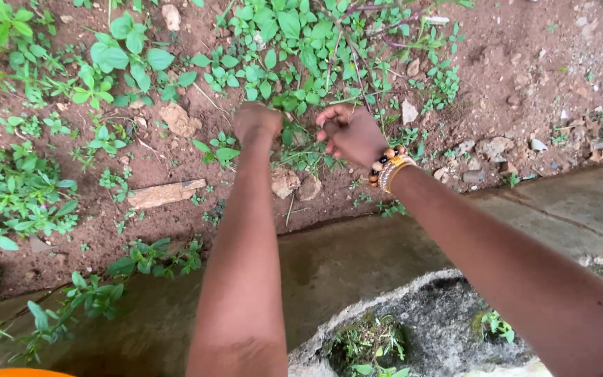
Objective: Pulling weeds from the ground by hand and placing them into a yellow plastic bucket.
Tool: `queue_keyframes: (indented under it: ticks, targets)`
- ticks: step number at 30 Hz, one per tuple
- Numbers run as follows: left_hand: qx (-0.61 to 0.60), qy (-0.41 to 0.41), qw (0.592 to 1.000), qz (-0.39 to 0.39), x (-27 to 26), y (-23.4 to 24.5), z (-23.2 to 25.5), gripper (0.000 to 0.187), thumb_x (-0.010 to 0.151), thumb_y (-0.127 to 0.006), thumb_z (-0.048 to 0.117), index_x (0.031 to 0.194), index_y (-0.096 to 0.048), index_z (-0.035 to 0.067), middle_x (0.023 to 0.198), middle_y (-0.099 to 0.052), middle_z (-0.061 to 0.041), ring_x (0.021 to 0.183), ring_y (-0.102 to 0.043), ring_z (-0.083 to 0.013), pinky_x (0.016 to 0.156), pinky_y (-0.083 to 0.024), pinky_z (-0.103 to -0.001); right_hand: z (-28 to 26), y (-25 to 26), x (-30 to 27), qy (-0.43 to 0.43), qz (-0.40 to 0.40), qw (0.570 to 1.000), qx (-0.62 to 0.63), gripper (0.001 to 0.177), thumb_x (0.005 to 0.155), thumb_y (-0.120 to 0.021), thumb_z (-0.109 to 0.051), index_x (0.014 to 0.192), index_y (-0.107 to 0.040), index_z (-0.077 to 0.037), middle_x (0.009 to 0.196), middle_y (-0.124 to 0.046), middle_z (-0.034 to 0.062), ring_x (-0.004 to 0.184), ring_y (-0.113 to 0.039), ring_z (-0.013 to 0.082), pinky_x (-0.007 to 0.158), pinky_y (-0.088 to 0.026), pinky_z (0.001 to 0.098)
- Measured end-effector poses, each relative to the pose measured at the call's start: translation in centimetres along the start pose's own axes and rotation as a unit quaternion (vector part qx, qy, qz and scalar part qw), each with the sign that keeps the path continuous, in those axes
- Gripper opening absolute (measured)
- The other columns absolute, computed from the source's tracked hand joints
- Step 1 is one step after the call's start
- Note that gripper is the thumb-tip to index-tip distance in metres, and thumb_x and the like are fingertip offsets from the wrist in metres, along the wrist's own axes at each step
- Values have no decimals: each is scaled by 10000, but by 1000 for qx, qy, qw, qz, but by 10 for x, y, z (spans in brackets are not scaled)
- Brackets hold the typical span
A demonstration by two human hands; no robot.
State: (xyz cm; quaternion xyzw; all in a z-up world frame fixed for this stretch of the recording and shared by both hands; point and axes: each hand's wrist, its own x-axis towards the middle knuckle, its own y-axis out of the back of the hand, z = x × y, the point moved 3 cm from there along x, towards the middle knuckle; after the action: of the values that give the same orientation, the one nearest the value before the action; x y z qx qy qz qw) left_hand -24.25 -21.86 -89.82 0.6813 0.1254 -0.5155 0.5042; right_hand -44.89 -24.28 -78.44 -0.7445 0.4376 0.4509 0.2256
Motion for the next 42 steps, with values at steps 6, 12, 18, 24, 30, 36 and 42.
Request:
queue_keyframes:
  ticks: [6, 12, 18, 24, 30, 36, 42]
  targets:
    - [-238, 66, 958, -148, -46, 25, -15, 258, 856, -826, 263, 996, -729, 70, 869, -746, -85, 687, -638, -155, 571, -481, -315, 8, 7, -8, 1, -2, 1000, 13, 185, 1020, -579, -179, 1122, -681, -61, 916, -760, 56, 621, -674, 87, 545, -589, 247]
    - [-472, 22, 878, 73, -146, 25, -43, 157, 911, -781, 233, 978, -747, 96, 898, -761, -51, 743, -669, -89, 637, -533, -242, -26, -18, -46, -40, 22, 992, 119, 272, 959, -684, -274, 1171, -675, -103, 1021, -773, 26, 781, -700, 96, 614, -589, 266]
    - [-574, -59, 774, 262, -307, 117, 21, 71, 981, -740, 116, 1022, -754, 60, 906, -738, -9, 760, -604, -53, 668, -462, -213, -119, -40, -129, 68, -102, 949, 292, 357, 988, -681, -272, 1279, -675, -66, 1131, -759, 52, 989, -706, 131, 802, -565, 284]
    - [-514, -84, 816, 250, -415, 248, 46, 160, 972, -712, 131, 1083, -761, 26, 846, -693, -22, 721, -530, -50, 613, -451, -254, -270, -18, -262, 192, -139, 969, 71, 303, 991, -672, -212, 1247, -720, -56, 1152, -772, 25, 1049, -672, 86, 913, -526, 249]
    - [-161, -211, 921, 286, -490, 357, 56, 328, 947, -587, 49, 1263, -669, 17, 1096, -712, -214, 923, -724, -370, 787, -567, -471, -323, -28, -313, 217, -140, 960, 108, 240, 976, -678, -91, 1199, -733, -20, 1102, -759, 22, 993, -675, 76, 876, -552, 249]
    - [-100, -216, 939, 247, -585, 508, 27, 628, 865, -605, 31, 1479, -480, 64, 1263, -601, -234, 1022, -690, -373, 772, -566, -495, -390, -66, -411, 162, -191, 948, 195, 210, 1000, -638, -32, 1182, -735, 8, 965, -750, 87, 857, -705, 134, 808, -598, 280]
    - [214, -229, 913, 263, -549, 567, -95, 912, 653, -784, 152, 1522, -511, 113, 1307, -622, -196, 1100, -640, -411, 901, -528, -531, -393, -175, -479, 266, -250, 904, 221, 216, 1007, -636, -41, 1203, -667, 46, 1111, -717, 140, 1021, -705, 181, 928, -599, 330]
